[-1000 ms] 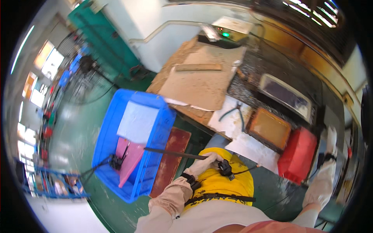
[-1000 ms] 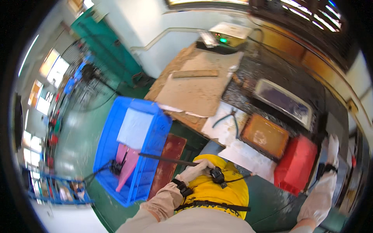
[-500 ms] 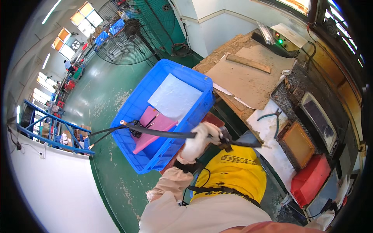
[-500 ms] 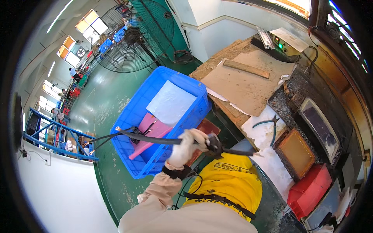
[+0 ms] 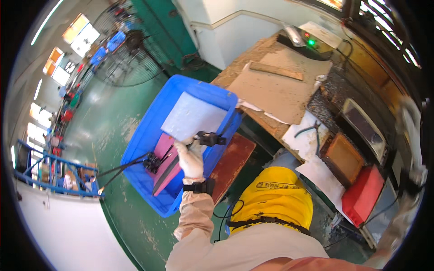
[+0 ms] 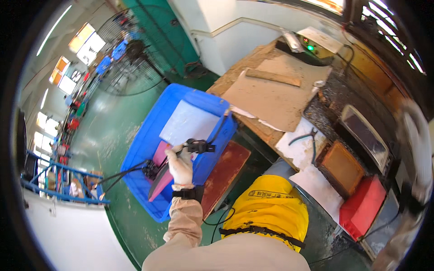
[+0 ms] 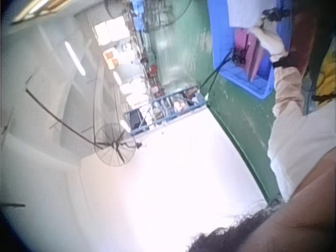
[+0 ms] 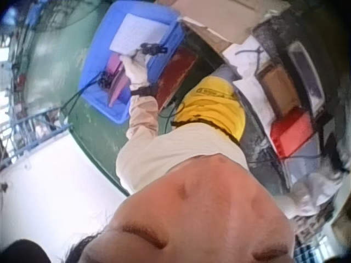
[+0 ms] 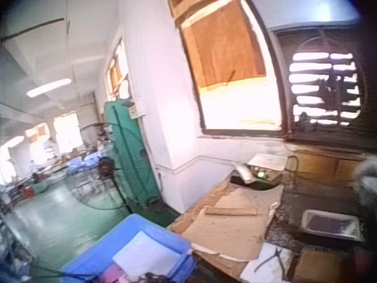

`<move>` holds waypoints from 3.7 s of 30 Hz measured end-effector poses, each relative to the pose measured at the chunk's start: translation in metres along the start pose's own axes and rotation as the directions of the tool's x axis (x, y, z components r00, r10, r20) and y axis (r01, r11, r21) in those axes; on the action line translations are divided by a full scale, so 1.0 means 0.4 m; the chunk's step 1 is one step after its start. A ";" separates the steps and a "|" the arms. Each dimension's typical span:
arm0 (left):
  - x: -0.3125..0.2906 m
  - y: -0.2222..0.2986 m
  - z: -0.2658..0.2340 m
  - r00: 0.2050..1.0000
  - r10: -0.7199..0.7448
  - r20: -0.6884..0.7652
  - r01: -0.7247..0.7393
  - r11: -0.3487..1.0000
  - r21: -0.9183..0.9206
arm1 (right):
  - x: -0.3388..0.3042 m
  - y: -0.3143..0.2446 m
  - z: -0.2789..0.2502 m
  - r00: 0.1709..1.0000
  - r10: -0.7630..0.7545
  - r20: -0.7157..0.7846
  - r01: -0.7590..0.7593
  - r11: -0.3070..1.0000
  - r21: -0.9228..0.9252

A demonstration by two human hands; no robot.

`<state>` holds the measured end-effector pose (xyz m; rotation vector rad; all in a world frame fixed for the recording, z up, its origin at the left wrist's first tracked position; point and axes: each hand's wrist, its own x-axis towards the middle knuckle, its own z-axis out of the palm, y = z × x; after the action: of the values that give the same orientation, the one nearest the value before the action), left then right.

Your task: The person picks up a cable from a blue bin, dips its ends into a container of liquid and then into a molten metal bath. They then press the cable ends against a component in a red holder and dip the assembly back into the molten metal before placing it in the bin.

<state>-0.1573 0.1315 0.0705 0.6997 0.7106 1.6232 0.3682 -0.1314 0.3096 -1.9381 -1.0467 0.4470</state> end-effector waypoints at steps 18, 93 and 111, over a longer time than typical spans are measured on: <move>0.031 -0.027 -0.130 0.949 -0.087 -0.302 0.073 0.996 -0.058 | 0.663 -0.059 0.619 0.978 -0.138 0.153 0.149 0.987 -0.065; 0.037 -0.055 0.059 0.911 -0.412 0.015 -0.132 -0.258 0.957 | 0.851 0.258 0.498 0.933 0.360 0.024 -0.333 0.885 -0.327; 0.029 -0.054 0.051 0.886 -0.448 0.120 -0.221 -0.181 0.958 | -0.049 0.112 -0.051 0.981 -0.030 -0.190 -0.151 0.490 -0.858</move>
<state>-0.1299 0.1477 0.0677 2.0278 1.6677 0.1776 0.3921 -0.1701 0.2825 -2.8582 -1.2001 -0.3501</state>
